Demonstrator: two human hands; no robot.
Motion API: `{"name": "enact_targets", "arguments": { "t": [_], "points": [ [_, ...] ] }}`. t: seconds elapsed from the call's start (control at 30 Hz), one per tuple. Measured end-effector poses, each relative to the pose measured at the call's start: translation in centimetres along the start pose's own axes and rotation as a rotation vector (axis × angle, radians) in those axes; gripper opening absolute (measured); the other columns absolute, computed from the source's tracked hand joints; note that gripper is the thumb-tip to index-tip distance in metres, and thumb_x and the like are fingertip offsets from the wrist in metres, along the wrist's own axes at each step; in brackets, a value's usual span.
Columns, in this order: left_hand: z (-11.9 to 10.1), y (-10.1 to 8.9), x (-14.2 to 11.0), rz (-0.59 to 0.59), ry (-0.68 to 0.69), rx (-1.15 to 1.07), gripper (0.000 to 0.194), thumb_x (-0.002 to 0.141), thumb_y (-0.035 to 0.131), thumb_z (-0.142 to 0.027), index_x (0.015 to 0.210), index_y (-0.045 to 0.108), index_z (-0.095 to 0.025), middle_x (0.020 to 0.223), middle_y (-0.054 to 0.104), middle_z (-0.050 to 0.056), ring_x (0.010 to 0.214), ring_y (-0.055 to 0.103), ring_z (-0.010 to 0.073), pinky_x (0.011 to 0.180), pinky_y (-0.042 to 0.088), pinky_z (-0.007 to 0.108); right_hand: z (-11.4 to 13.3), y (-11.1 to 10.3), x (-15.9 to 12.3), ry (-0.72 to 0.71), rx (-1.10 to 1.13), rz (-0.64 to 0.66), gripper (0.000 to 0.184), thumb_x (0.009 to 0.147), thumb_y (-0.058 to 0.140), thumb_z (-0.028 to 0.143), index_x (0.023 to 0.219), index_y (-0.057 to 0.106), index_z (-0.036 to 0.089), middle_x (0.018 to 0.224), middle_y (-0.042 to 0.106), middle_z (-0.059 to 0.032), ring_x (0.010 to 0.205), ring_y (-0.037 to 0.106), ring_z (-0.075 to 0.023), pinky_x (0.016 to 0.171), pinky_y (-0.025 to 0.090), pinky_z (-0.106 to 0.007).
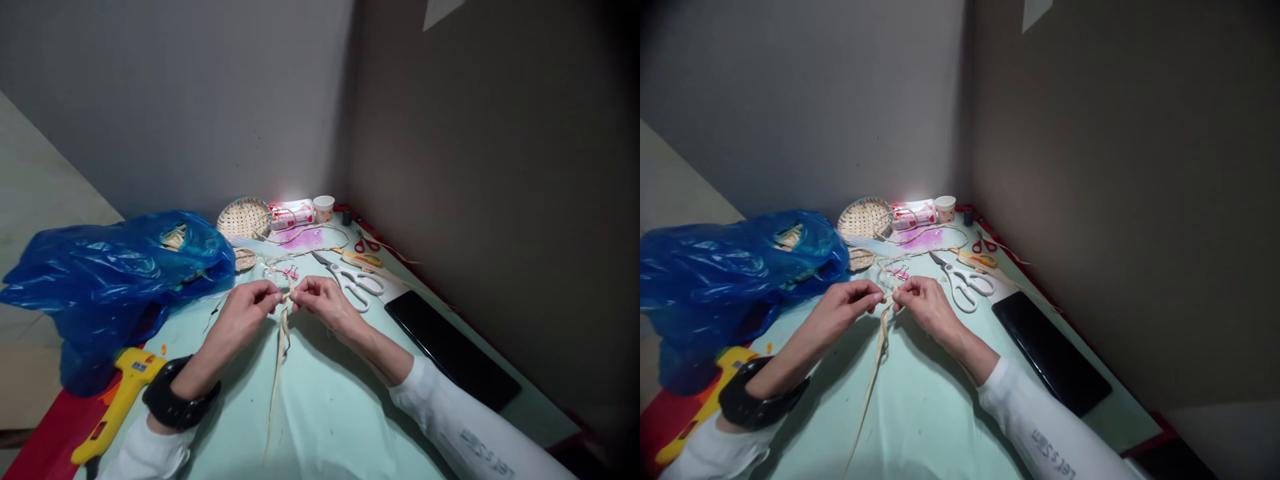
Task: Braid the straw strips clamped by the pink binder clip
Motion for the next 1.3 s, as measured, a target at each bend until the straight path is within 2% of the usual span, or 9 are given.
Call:
{"name": "enact_targets", "arguments": {
  "t": [0.23, 0.37, 0.47, 0.6, 0.7, 0.8, 0.9, 1.07, 1.3],
  "points": [
    [-2.3, 2.5, -2.5, -0.204, 0.11, 0.384, 0.015, 0.082, 0.05, -0.02, 0.072, 0.06, -0.022, 0.057, 0.055, 0.002, 0.053, 0.047, 0.0187, 0.057, 0.021, 0.028, -1.2, -0.1, 0.1, 0.064, 0.279, -0.106, 0.011, 0.067, 0.065, 0.023, 0.063, 0.06, 0.014, 0.053, 0.054, 0.0026, 0.046, 0.035, -0.0056, 0.044, 0.021, -0.02],
    [-2.1, 4.8, -3.3, -0.161, 0.155, 0.511, 0.03, 0.081, 0.049, -0.013, 0.104, 0.065, -0.022, 0.082, 0.068, 0.01, 0.059, 0.056, 0.022, 0.056, 0.02, 0.029, -2.6, 0.5, 0.0, 0.199, 0.407, -0.089, 0.009, 0.063, 0.065, 0.021, 0.066, 0.06, 0.014, 0.042, 0.041, 0.0073, 0.041, 0.028, -0.005, 0.042, 0.014, -0.02],
    [-1.9, 4.8, -3.2, -0.145, 0.13, 0.52, 0.032, 0.081, 0.051, -0.014, 0.108, 0.065, -0.023, 0.085, 0.069, 0.011, 0.059, 0.057, 0.0222, 0.056, 0.021, 0.028, -3.0, 0.7, 0.0, 0.221, 0.442, -0.079, 0.01, 0.062, 0.065, 0.022, 0.065, 0.057, 0.016, 0.042, 0.039, 0.0084, 0.04, 0.026, -0.0049, 0.042, 0.014, -0.02],
    [-2.3, 2.2, -2.1, -0.132, 0.108, 0.333, 0.018, 0.083, 0.055, -0.033, 0.079, 0.069, -0.023, 0.061, 0.062, 0.004, 0.058, 0.053, 0.02, 0.058, 0.028, 0.027, -2.2, 0.4, 0.0, 0.168, 0.426, -0.084, 0.014, 0.062, 0.068, 0.022, 0.063, 0.055, 0.016, 0.048, 0.048, 0.0063, 0.042, 0.031, -0.0051, 0.043, 0.018, -0.02],
    [-1.7, -0.9, -1.0, -0.248, 0.057, 0.164, 0.022, 0.082, 0.056, -0.034, 0.068, 0.066, -0.02, 0.07, 0.064, 0.005, 0.069, 0.055, 0.0201, 0.066, 0.035, 0.027, -1.3, 0.1, -0.3, 0.118, 0.339, -0.072, 0.016, 0.067, 0.069, 0.025, 0.063, 0.056, 0.016, 0.051, 0.052, 0.0054, 0.042, 0.03, -0.005, 0.043, 0.018, -0.021],
    [0.1, 1.2, 0.0, 0.076, -0.037, -0.257, 0.017, 0.079, 0.061, -0.033, 0.081, 0.068, -0.017, 0.083, 0.065, 0.007, 0.079, 0.057, 0.0195, 0.072, 0.041, 0.027, -0.4, 0.3, -0.4, 0.044, 0.298, -0.028, 0.018, 0.072, 0.068, 0.028, 0.065, 0.058, 0.015, 0.055, 0.058, 0.0031, 0.043, 0.037, -0.0062, 0.045, 0.024, -0.022],
    [1.0, 4.3, -0.3, 0.318, -0.162, -0.65, 0.018, 0.079, 0.064, -0.031, 0.089, 0.063, -0.016, 0.074, 0.054, 0.002, 0.061, 0.049, 0.0099, 0.057, 0.038, 0.02, 0.2, 0.4, -0.4, -0.033, 0.287, -0.001, 0.018, 0.073, 0.068, 0.029, 0.068, 0.06, 0.015, 0.061, 0.063, -0.0009, 0.055, 0.053, -0.0108, 0.056, 0.036, -0.023],
    [1.9, 5.4, -0.4, 0.271, -0.264, -0.772, 0.016, 0.079, 0.062, -0.027, 0.089, 0.057, -0.015, 0.06, 0.032, -0.008, 0.045, 0.016, 0.0029, 0.041, 0.009, 0.017, 0.2, 0.3, -0.2, -0.024, 0.231, 0.001, 0.016, 0.072, 0.069, 0.028, 0.068, 0.063, 0.014, 0.063, 0.063, -0.0011, 0.057, 0.048, -0.01, 0.055, 0.033, -0.022],
    [1.8, 4.9, -0.4, 0.192, -0.204, -0.803, 0.015, 0.079, 0.06, -0.026, 0.086, 0.056, -0.014, 0.061, 0.034, -0.007, 0.046, 0.012, 0.0024, 0.041, 0.008, 0.017, 0.9, 0.3, -0.4, -0.003, 0.216, 0.037, 0.014, 0.072, 0.066, 0.024, 0.064, 0.062, 0.014, 0.054, 0.05, 0.0047, 0.05, 0.034, -0.0066, 0.051, 0.025, -0.023]
  ]
}}
Point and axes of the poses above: each hand's wrist, its own x-axis towards the middle knuckle, its own y-axis out of the palm, z = x × y, the point moved 8 cm from there along x, towards the middle knuckle
